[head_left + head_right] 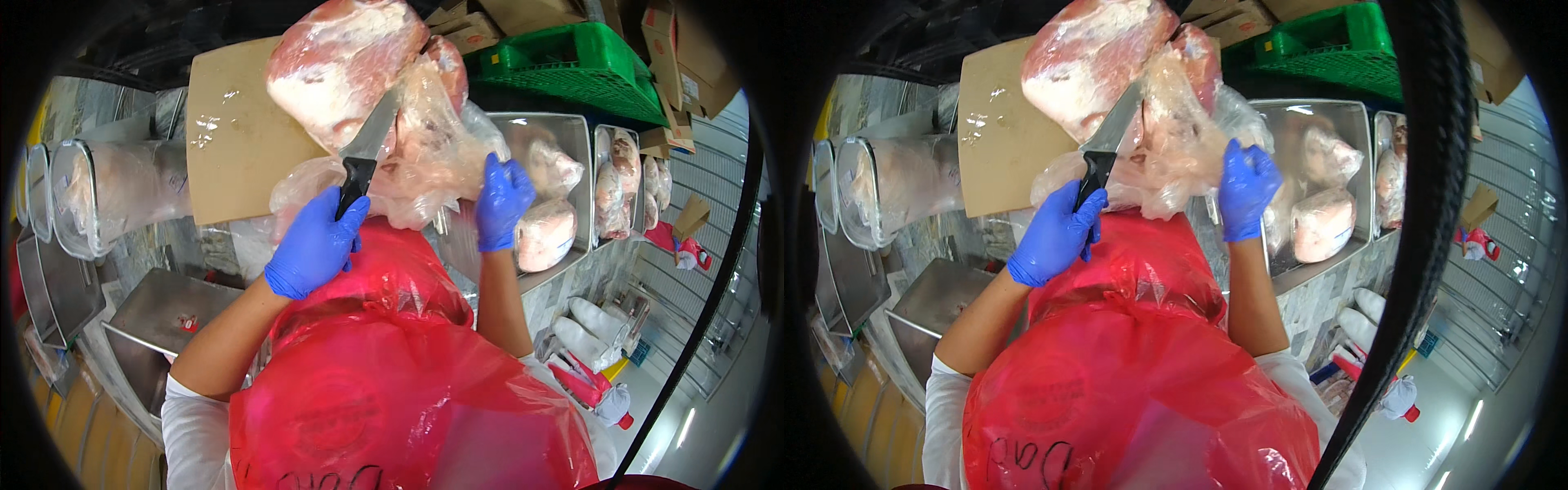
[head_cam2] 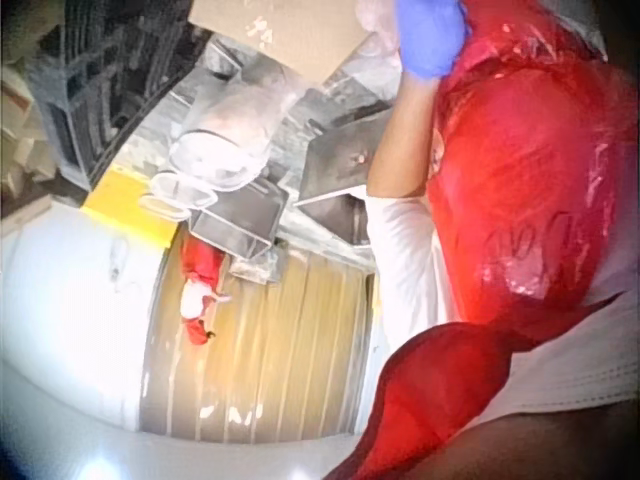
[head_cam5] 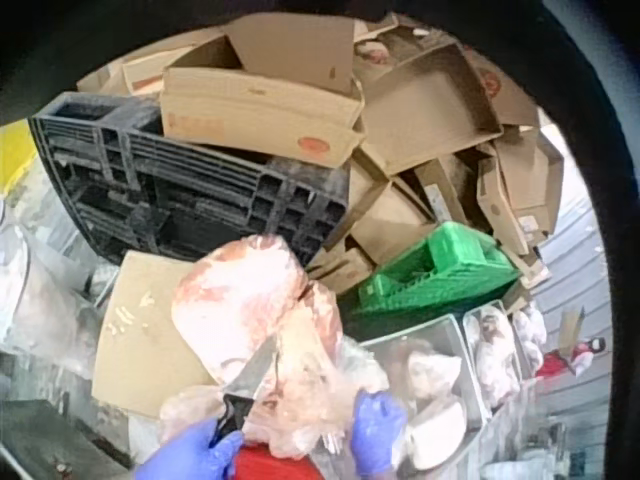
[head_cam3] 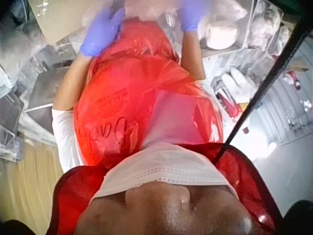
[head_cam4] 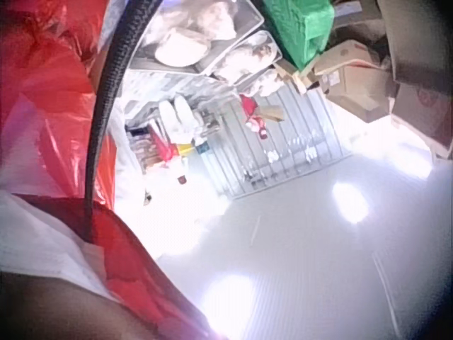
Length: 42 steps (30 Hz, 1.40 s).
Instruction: The person unwraps a large piece of raw meat from plastic packaging and places it on a cardboard cutting board. Using a knife, they cut the meat into smaller portions and place the pieces into metal trays. The person then wraps the remaining meat in plastic and places it into a tray.
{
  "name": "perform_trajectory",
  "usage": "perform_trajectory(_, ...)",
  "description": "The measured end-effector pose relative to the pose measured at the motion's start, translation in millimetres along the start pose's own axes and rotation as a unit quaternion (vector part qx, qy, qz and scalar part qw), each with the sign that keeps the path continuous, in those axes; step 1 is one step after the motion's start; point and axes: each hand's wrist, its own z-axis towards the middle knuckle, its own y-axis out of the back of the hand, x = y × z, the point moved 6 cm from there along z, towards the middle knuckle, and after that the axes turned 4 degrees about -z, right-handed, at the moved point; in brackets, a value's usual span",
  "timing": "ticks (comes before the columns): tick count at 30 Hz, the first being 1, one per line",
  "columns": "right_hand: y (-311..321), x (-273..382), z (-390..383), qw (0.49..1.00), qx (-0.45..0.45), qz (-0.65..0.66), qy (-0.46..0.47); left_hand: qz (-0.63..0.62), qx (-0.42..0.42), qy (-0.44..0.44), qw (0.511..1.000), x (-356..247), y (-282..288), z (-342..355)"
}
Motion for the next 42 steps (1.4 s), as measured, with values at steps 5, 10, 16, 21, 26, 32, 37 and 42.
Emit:
perform_trajectory(5,-19,11,39,0.993,0.036,-0.11,0.039,0.13,-0.04,-0.078,0.988,-20,13,-10)
perform_trajectory(10,-87,69,54,0.939,0.095,-0.214,0.253,0.182,-0.125,-0.184,0.958,-32,27,-33)
perform_trajectory(16,-119,36,52,0.912,0.066,-0.263,0.309,0.129,-0.135,-0.1,0.977,-12,47,-83)
perform_trajectory(21,-118,21,19,0.93,0.094,-0.225,0.275,0.086,-0.185,-0.077,0.976,1,67,-86)
perform_trajectory(26,-98,28,1,0.96,0.138,-0.146,0.195,0.102,-0.163,-0.101,0.976,-11,67,-73)
perform_trajectory(32,-74,20,-7,0.984,0.14,-0.075,0.085,0.226,-0.164,-0.173,0.945,-36,73,-66)
perform_trajectory(37,-52,12,-24,0.991,0.111,-0.063,0.047,0.214,-0.159,-0.169,0.949,-44,74,-63)
perform_trajectory(42,-38,3,-16,0.979,0.117,-0.134,0.096,0.297,-0.131,-0.164,0.931,-67,73,-70)
